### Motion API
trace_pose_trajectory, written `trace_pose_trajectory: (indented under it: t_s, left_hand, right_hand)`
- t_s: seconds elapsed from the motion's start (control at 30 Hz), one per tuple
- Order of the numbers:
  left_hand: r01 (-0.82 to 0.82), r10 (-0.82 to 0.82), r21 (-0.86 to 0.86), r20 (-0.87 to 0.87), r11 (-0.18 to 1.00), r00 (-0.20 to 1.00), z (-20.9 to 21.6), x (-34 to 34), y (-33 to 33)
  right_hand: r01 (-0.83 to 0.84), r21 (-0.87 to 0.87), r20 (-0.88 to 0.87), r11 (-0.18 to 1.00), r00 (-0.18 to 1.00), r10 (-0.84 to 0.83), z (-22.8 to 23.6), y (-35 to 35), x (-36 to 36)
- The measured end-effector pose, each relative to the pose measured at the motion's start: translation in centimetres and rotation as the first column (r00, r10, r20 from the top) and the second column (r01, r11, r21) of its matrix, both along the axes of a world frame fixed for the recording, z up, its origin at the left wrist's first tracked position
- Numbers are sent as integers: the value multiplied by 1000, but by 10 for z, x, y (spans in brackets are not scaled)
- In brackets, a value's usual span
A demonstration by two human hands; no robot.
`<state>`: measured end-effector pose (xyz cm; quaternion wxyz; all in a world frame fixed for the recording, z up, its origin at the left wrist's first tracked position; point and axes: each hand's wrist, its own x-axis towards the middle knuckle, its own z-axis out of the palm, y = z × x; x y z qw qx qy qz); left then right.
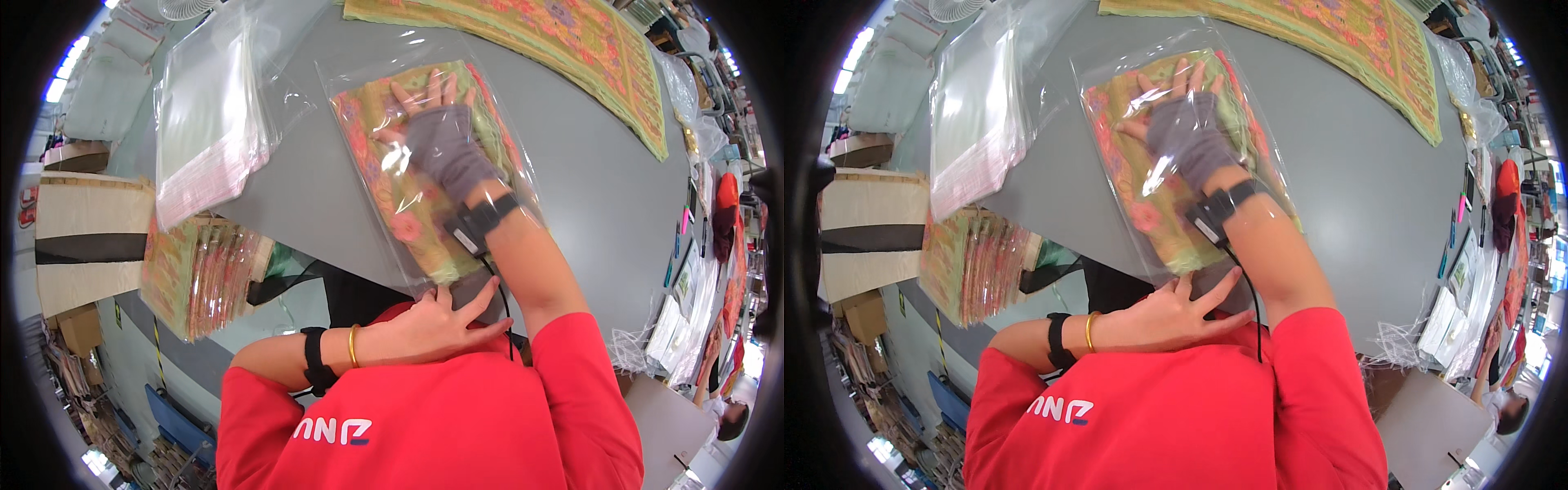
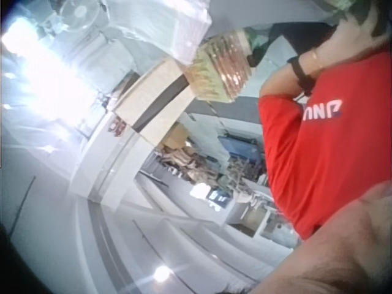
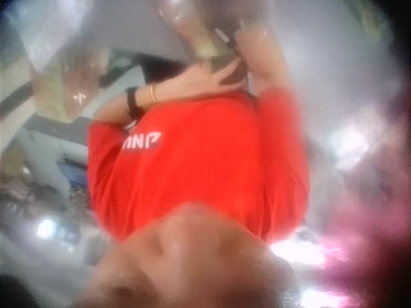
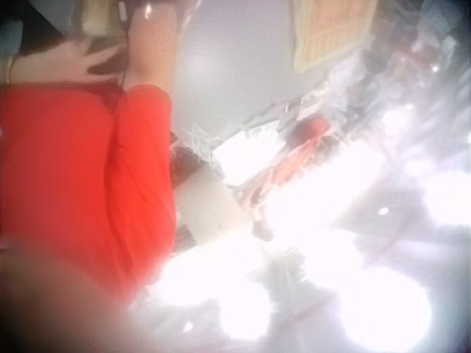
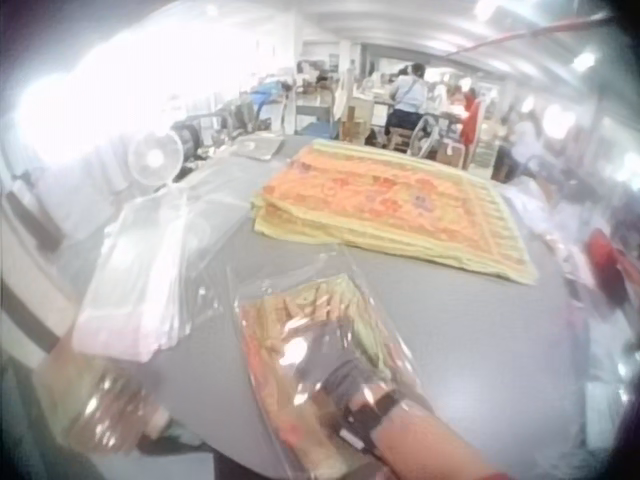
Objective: The person repeatedly folds floral-patterned table runners and places them into clear plastic bags on a worktable. The person stacks the packaged runners to the side and continues the same folding and bagging sequence throughout the clip.
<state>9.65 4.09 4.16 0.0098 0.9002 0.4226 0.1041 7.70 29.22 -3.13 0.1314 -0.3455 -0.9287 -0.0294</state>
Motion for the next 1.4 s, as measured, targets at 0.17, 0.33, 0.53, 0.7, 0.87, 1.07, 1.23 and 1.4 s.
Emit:
trace_pose_trajectory:
  t_s: [0.17, 0.33, 0.53, 0.7, 0.87, 1.07, 1.23, 1.4]
  left_hand:
    - [29, -31, -34, -62, 999, 998, -1, -5, -1]
    - [56, -56, -7, -32, 998, 998, -6, -5, -1]
    - [113, -108, 27, -138, 993, 984, -3, -8, 2]
    - [199, -186, -127, 112, 972, 976, -6, -11, 2]
    - [395, -336, 19, 566, 918, 753, 6, -66, 54]
    - [-329, 321, -62, 443, 942, 837, -26, -209, 213]
    - [-328, 326, 15, 78, 945, 942, -74, -241, 229]
    - [-306, 306, 82, 12, 949, 952, -60, -219, 215]
  right_hand:
    - [90, -45, 26, 995, 996, -89, 18, 28, -52]
    - [169, -100, 132, 981, 979, -155, 26, 28, -44]
    - [84, 30, -28, 996, 996, -83, 10, 53, -48]
    - [122, -23, -129, 992, 984, -124, 5, 68, -49]
    - [242, -125, -29, 962, 968, -248, 10, 66, -33]
    - [182, -61, 127, 981, 977, -174, 11, 63, -18]
    - [199, -86, 99, 976, 977, -191, 27, 2, 51]
    - [147, -250, 115, 957, 986, -122, 45, -74, 164]
